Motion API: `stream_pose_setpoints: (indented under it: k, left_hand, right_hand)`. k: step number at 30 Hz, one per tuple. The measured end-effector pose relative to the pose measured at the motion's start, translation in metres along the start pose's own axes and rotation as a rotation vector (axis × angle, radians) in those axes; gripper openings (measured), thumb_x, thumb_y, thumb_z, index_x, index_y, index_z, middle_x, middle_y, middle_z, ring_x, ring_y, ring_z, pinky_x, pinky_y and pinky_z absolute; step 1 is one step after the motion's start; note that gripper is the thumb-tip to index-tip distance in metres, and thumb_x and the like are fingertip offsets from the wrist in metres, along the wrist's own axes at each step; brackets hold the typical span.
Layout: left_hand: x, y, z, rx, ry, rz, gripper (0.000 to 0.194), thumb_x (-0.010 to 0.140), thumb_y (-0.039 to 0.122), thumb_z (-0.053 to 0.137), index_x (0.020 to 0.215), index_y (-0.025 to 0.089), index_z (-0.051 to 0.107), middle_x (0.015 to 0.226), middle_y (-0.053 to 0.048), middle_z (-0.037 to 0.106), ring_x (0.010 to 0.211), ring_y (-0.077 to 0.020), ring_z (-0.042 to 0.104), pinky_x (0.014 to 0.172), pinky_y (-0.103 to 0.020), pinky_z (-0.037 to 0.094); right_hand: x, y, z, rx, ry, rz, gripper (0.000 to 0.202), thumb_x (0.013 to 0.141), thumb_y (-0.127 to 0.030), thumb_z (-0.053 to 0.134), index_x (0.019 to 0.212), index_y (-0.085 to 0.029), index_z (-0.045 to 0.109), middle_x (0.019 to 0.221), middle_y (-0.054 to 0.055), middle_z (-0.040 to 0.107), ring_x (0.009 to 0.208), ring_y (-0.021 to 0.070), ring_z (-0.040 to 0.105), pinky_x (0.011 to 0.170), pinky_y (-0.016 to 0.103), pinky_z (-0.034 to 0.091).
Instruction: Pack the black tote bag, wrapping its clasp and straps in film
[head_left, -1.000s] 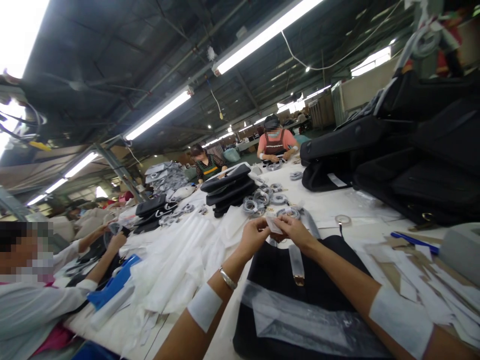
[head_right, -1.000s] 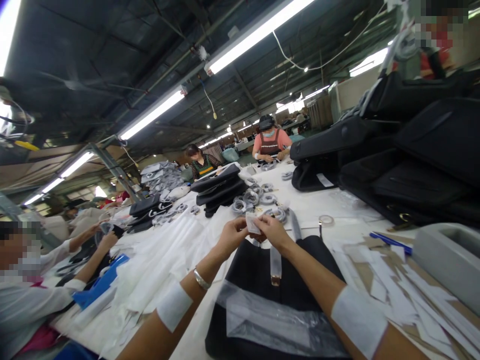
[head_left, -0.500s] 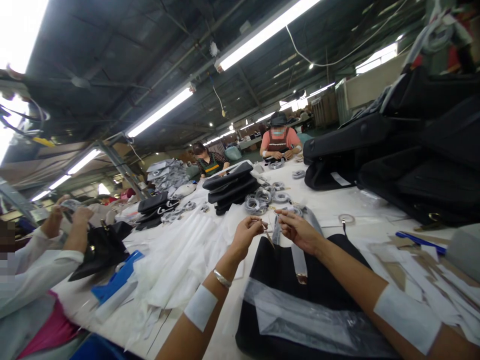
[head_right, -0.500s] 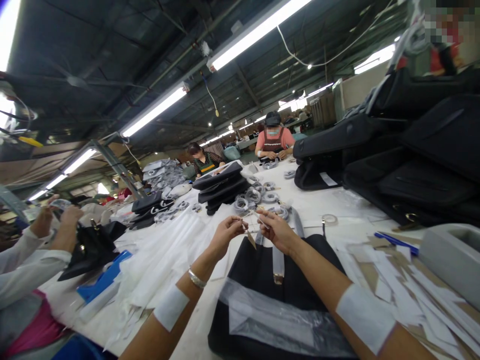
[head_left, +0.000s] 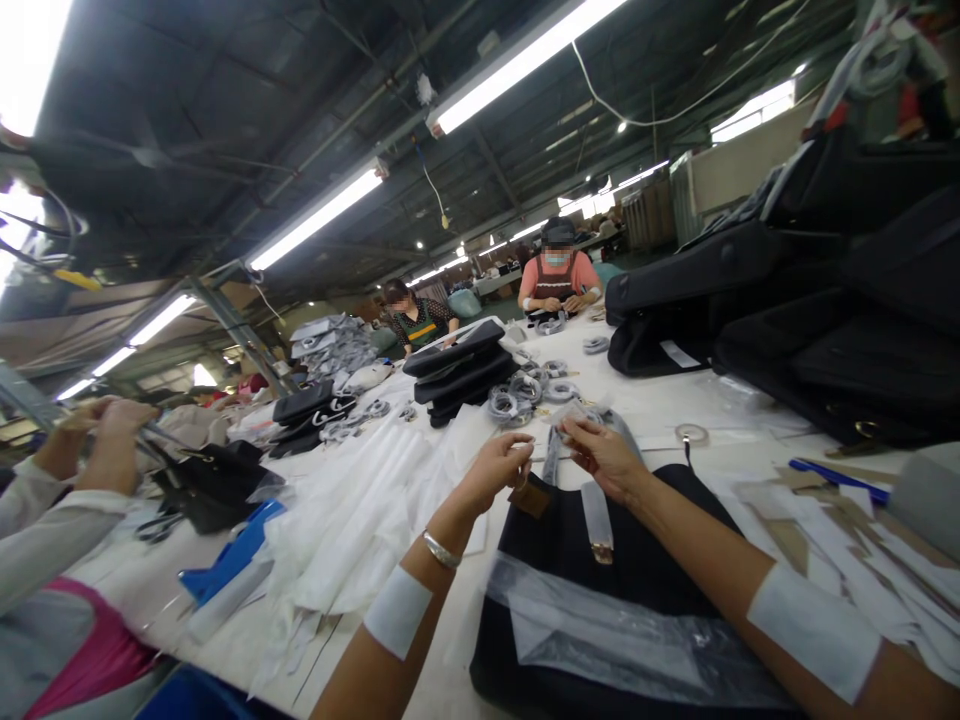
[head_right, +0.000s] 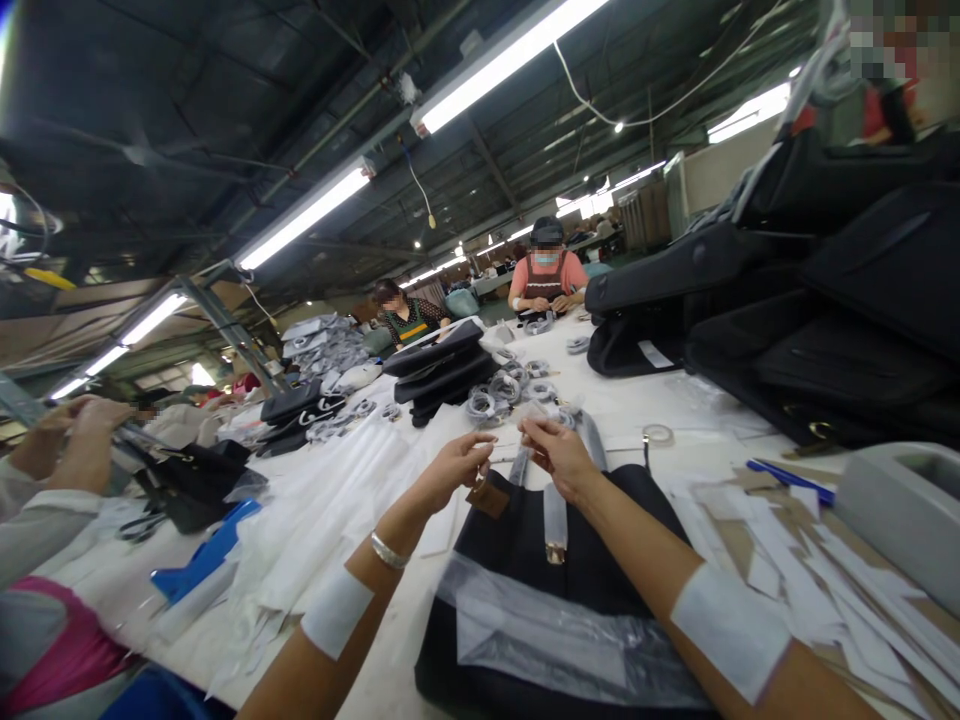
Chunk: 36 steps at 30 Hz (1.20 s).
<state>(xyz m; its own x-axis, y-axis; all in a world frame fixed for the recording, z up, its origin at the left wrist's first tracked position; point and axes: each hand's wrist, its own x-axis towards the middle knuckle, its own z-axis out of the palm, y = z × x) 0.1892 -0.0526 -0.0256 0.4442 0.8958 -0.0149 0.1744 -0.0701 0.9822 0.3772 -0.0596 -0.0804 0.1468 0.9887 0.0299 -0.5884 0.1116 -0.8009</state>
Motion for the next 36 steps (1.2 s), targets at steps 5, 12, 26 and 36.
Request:
stream_pose_setpoints:
  k: [5, 12, 26, 36]
  left_hand:
    - [-0.004, 0.006, -0.001, 0.027, -0.034, 0.043, 0.040, 0.071, 0.049, 0.079, 0.080, 0.012, 0.066, 0.066, -0.004, 0.067, 0.052, -0.0085, 0.057, 0.054, -0.021, 0.042]
    - [-0.005, 0.029, 0.005, -0.388, -0.019, 0.244, 0.034, 0.076, 0.044, 0.079, 0.085, 0.017, 0.061, 0.124, -0.011, 0.066, 0.113, -0.0243, 0.064, 0.099, -0.038, 0.046]
    - [0.006, 0.046, 0.019, -0.435, -0.038, 0.479, 0.018, 0.080, 0.034, 0.071, 0.077, 0.018, 0.063, 0.146, -0.003, 0.050, 0.141, -0.0271, 0.037, 0.107, -0.037, 0.041]
    - [0.019, 0.043, 0.041, -0.482, -0.198, 0.376, 0.016, 0.079, 0.030, 0.072, 0.078, 0.015, 0.069, 0.143, -0.008, 0.053, 0.138, -0.0313, 0.041, 0.109, -0.039, 0.039]
  right_hand:
    - [0.000, -0.001, -0.001, -0.046, 0.110, -0.022, 0.027, 0.067, -0.030, 0.084, 0.066, -0.016, 0.061, 0.064, -0.001, 0.063, 0.041, 0.0028, 0.044, 0.033, 0.012, 0.034]
    - [-0.003, -0.006, 0.003, -0.006, 0.060, 0.181, 0.018, 0.076, -0.023, 0.072, 0.069, -0.017, 0.057, 0.059, -0.002, 0.061, 0.037, 0.0027, 0.040, 0.031, 0.012, 0.030]
    - [-0.002, -0.001, 0.000, -0.293, 0.020, 0.115, 0.030, 0.087, -0.039, 0.062, 0.066, -0.017, 0.058, 0.048, -0.004, 0.046, 0.038, 0.0073, 0.039, 0.034, 0.017, 0.033]
    - [-0.013, -0.006, 0.007, -0.568, -0.234, -0.516, 0.077, 0.078, -0.047, 0.073, 0.145, -0.027, 0.040, 0.142, 0.007, 0.053, 0.132, 0.0280, 0.047, 0.111, 0.044, 0.037]
